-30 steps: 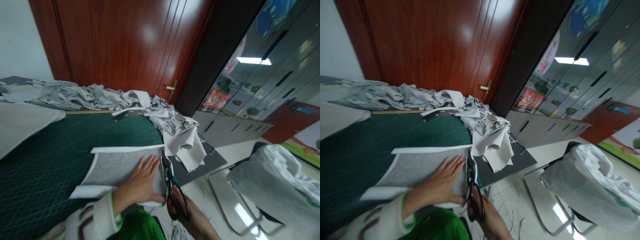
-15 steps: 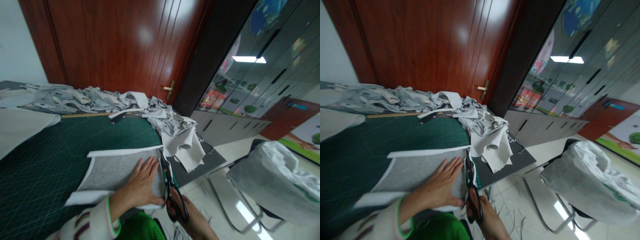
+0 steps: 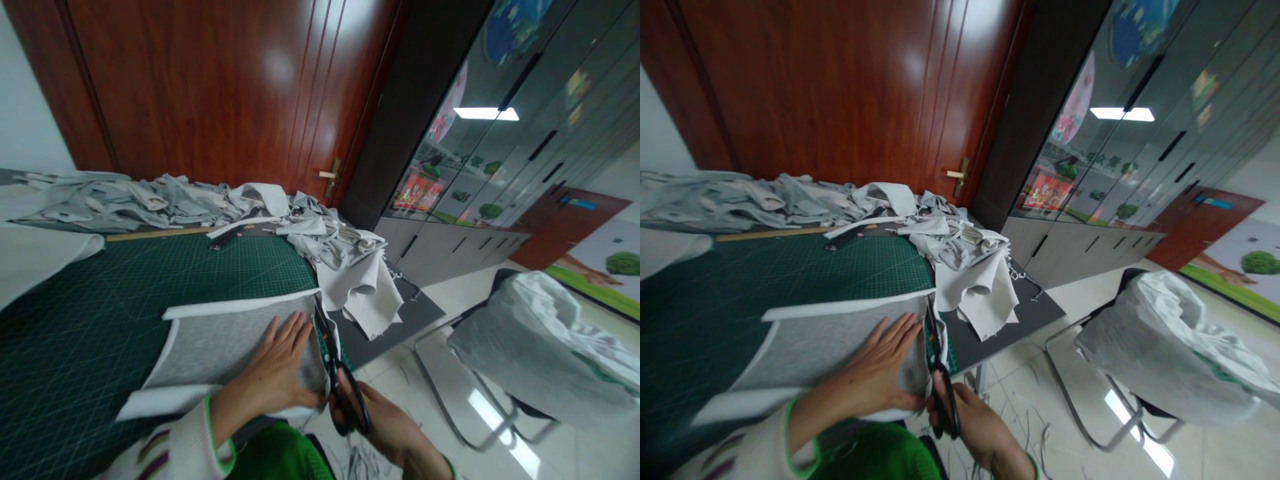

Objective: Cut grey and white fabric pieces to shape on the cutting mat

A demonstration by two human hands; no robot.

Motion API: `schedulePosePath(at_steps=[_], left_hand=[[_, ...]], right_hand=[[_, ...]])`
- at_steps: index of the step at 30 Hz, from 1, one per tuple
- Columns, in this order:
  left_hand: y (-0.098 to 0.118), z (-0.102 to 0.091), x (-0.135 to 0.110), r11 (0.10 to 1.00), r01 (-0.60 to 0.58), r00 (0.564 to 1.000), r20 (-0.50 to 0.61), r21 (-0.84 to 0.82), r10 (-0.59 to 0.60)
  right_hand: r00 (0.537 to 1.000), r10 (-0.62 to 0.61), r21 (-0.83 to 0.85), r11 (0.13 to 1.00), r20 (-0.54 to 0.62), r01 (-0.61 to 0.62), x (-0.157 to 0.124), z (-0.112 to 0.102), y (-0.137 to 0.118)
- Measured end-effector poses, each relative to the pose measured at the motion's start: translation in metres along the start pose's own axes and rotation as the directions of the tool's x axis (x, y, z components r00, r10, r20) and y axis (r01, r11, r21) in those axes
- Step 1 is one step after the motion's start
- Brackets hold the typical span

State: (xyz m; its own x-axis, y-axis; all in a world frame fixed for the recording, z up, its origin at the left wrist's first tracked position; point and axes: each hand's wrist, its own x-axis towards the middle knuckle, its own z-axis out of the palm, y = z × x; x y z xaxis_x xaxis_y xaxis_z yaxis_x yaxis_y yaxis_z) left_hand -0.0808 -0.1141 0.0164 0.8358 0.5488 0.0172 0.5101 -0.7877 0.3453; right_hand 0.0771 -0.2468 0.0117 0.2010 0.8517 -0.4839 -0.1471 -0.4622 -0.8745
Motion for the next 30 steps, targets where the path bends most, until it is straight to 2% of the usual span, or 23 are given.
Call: schedulePosePath(at_steps=[6, 10, 21, 25, 30], left_hand=[[0.002, -0.004, -0.001, 0.999, 0.027, 0.998, 0.052, 0.020, -0.028], [0.003, -0.006, -0.002, 0.998, 0.045, 0.996, 0.078, 0.032, -0.047], [-0.002, 0.000, 0.000, 1.000, 0.009, 1.000, 0.017, -0.006, -0.009], [-0.005, 0.004, 0.000, 1.000, -0.021, 1.000, -0.016, -0.001, 0.021], [-0.001, -0.001, 0.000, 1.000, 0.009, 1.000, 0.029, 0.005, -0.009]], right_hand=[[0.998, -0.053, 0.074, 0.996, 0.046, 0.049, 0.007, 0.001, 0.003], [0.994, -0.096, 0.031, 0.995, 0.041, 0.095, 0.007, 0.003, 0.004], [0.997, -0.081, 0.031, 0.996, 0.001, 0.081, 0.005, 0.007, 0.001], [0.995, -0.100, 0.110, 0.989, 0.025, 0.097, 0.008, 0.005, 0.008], [0.999, -0.047, 0.183, 0.982, 0.004, 0.045, 0.009, 0.001, 0.012]])
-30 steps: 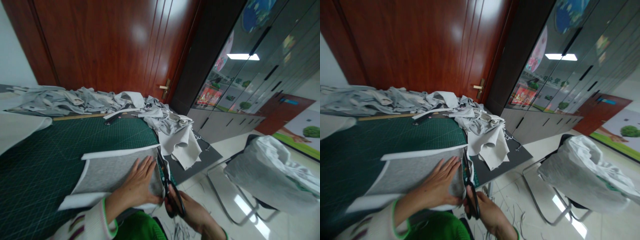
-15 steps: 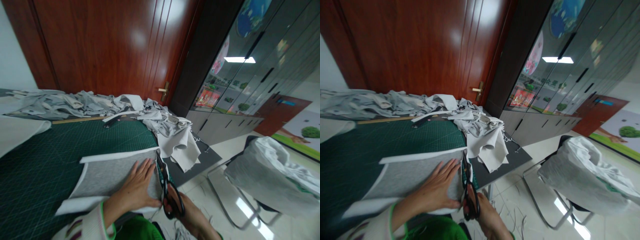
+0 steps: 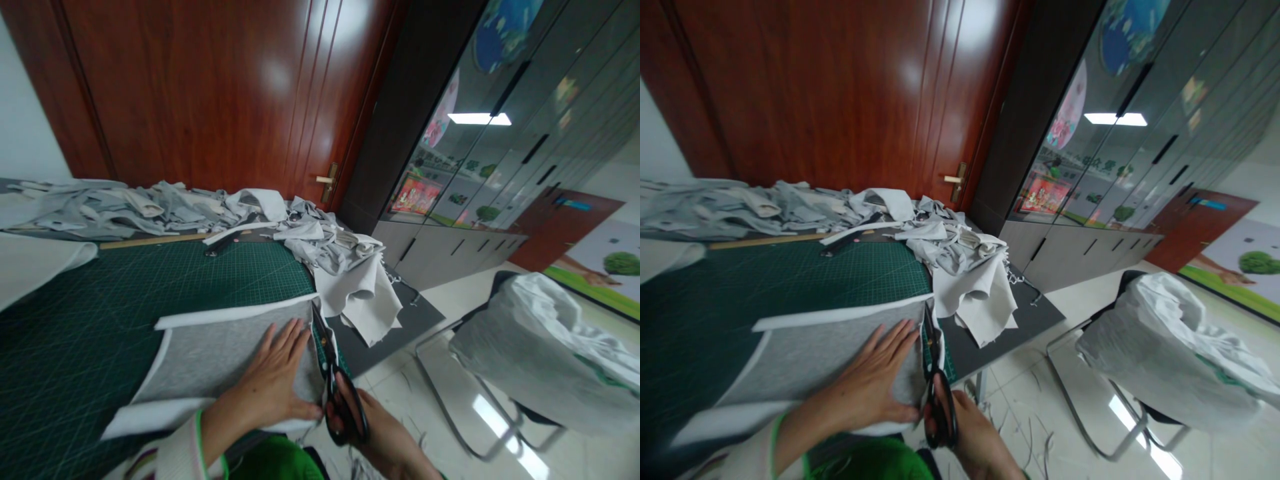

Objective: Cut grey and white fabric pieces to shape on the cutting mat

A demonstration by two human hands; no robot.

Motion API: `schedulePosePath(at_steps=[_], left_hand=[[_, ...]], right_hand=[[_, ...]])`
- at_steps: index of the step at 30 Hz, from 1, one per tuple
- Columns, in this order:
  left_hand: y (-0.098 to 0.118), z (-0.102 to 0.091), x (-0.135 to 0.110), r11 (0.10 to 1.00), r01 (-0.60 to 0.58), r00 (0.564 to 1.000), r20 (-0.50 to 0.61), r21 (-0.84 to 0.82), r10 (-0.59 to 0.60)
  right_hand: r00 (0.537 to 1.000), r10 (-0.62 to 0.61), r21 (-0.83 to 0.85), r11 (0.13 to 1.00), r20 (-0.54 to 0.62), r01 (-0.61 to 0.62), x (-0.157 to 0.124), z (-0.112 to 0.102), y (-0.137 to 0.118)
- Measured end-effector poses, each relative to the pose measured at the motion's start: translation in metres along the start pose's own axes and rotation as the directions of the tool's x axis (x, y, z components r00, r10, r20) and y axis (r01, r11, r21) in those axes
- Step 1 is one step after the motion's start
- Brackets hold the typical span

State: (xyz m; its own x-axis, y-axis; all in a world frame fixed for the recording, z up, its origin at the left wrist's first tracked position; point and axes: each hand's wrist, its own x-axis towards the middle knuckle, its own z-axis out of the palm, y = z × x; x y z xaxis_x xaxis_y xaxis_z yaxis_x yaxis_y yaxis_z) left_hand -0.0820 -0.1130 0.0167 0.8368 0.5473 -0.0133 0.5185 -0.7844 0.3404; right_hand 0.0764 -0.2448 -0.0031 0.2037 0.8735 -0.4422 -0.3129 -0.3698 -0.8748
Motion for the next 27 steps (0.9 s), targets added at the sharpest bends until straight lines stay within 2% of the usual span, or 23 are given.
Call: schedulePosePath(at_steps=[4, 8, 11, 15, 19, 22, 24, 27], left_hand=[[0.000, 0.000, 0.000, 1.000, -0.003, 1.000, -0.022, -0.013, 0.003], [-0.004, 0.004, 0.000, 0.999, -0.029, 0.999, -0.045, -0.012, 0.029], [-0.002, 0.001, -0.001, 1.000, -0.010, 1.000, -0.028, -0.011, 0.010], [0.003, -0.006, -0.001, 0.999, 0.030, 0.999, 0.034, 0.024, -0.031], [0.003, -0.006, 0.000, 1.000, 0.015, 1.000, 0.020, 0.009, -0.016], [0.004, -0.008, -0.002, 1.000, 0.025, 0.999, 0.044, 0.012, -0.026], [0.004, -0.014, -0.003, 1.000, 0.017, 0.998, 0.068, 0.006, -0.017], [0.002, -0.025, -0.006, 1.000, -0.015, 0.993, 0.121, -0.010, 0.016]], right_hand=[[0.998, 0.059, 0.038, 0.998, -0.025, -0.058, -0.001, 0.001, -0.004], [0.999, 0.034, 0.057, 0.998, 0.016, -0.035, 0.003, 0.000, -0.001], [0.998, 0.032, 0.136, 0.990, 0.054, -0.039, 0.006, 0.000, 0.001], [0.997, 0.045, 0.137, 0.989, 0.056, -0.053, 0.003, 0.006, -0.006], [0.996, 0.065, 0.173, 0.982, 0.066, -0.076, -0.003, 0.010, -0.013], [0.997, 0.051, 0.210, 0.976, 0.063, -0.063, -0.001, 0.007, -0.009], [0.996, 0.030, 0.159, 0.986, 0.085, -0.043, 0.006, 0.002, -0.002], [0.988, 0.058, -0.030, 0.998, 0.143, -0.055, 0.022, -0.011, 0.010]])
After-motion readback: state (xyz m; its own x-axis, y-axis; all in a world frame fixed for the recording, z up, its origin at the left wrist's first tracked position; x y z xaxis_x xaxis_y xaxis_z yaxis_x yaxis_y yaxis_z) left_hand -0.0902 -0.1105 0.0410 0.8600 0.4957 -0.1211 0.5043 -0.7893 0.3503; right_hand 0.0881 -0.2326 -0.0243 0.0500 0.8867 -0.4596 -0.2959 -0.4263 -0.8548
